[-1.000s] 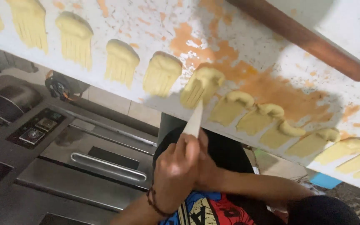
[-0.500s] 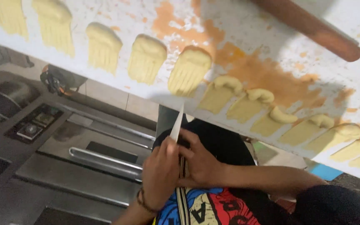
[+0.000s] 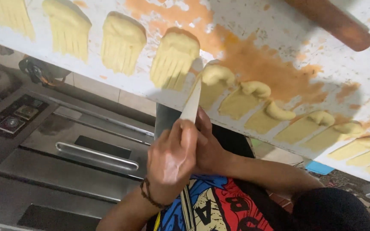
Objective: The person uses a white plastic scraper to score and separate rows of dough on a white countertop, then rolls each piece by hand into elongated shapes and places them on the counter.
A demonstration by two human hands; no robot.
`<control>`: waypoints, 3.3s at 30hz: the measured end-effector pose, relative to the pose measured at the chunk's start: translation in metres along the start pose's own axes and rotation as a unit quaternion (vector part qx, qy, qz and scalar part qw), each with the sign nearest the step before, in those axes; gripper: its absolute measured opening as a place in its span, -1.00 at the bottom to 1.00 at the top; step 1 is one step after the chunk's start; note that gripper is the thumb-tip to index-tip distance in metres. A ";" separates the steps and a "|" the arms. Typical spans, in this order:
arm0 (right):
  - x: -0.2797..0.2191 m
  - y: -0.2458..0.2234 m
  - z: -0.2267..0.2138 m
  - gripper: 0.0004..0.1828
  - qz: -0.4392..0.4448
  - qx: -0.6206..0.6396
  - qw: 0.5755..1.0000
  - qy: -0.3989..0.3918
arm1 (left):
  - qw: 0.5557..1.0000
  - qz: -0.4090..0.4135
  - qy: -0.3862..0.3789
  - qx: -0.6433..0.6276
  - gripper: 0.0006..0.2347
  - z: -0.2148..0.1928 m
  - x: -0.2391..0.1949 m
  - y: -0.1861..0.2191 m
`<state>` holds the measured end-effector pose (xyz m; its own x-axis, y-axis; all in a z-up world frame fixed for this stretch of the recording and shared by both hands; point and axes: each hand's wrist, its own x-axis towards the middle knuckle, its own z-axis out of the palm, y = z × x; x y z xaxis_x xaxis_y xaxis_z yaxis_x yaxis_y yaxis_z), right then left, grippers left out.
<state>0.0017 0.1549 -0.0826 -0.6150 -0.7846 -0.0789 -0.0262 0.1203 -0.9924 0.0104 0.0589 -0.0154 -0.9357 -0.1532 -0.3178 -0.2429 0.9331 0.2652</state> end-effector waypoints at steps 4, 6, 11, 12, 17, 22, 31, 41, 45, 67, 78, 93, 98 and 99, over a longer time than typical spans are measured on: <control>-0.019 0.002 0.016 -0.83 -0.112 -0.130 0.985 -0.005 | 0.998 -0.008 -0.029 -0.055 -0.89 -0.012 -0.007 0.000; -0.031 -0.001 0.020 -0.51 -0.043 -0.021 0.998 -0.043 | 0.999 -0.012 -0.006 0.033 -0.90 -0.019 -0.014 0.002; -0.094 0.015 0.035 -0.70 -0.044 -0.110 0.991 -0.066 | 0.999 -0.009 -0.002 0.033 -0.98 0.000 -0.008 0.010; -0.094 0.015 0.033 -0.66 -0.035 -0.081 0.994 -0.062 | 0.998 0.004 0.046 0.032 -0.96 0.006 0.001 0.008; -0.054 0.011 0.021 -0.55 -0.026 -0.015 0.999 -0.031 | 0.997 0.002 0.029 0.070 -0.93 -0.007 -0.008 0.017; -0.086 -0.009 0.022 -0.58 -0.007 -0.001 0.998 -0.055 | 0.994 0.004 0.091 0.053 -0.97 0.008 -0.014 0.023; -0.100 -0.008 0.015 -0.64 -0.036 -0.016 0.997 -0.066 | 0.997 -0.017 0.044 0.062 -0.92 0.006 -0.024 0.034; -0.086 -0.001 0.022 -0.48 -0.081 -0.085 0.992 0.042 | 0.999 0.012 0.039 -0.005 -0.83 0.011 -0.067 0.028; -0.092 0.000 0.016 -0.54 -0.035 -0.043 0.995 0.084 | 0.984 0.027 -0.033 -0.173 -0.95 0.019 -0.069 0.034; -0.101 0.027 -0.005 -0.76 0.051 0.080 0.993 0.070 | 0.999 0.018 0.012 0.024 -0.85 0.022 -0.026 0.080; -0.114 0.007 -0.010 -0.80 -0.017 0.004 0.997 0.076 | 0.998 0.036 0.056 -0.004 -0.89 0.024 -0.005 0.091; -0.113 0.009 -0.022 -0.72 -0.069 -0.036 0.997 0.028 | 0.995 0.013 0.028 -0.096 -0.89 0.034 -0.038 0.099; -0.135 -0.003 -0.020 -0.68 -0.064 -0.030 0.997 -0.011 | 0.999 0.008 0.042 0.020 -0.89 0.029 -0.025 0.108; -0.129 0.002 -0.024 -0.67 -0.079 -0.040 0.996 -0.015 | 1.000 0.007 0.013 -0.019 -0.87 0.027 -0.027 0.106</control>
<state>0.0618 0.2709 -0.0716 -0.5753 -0.8147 0.0731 -0.1832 0.0413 -0.9822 0.0163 0.1711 -0.0033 -0.9451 -0.1487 -0.2910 -0.2388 0.9220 0.3047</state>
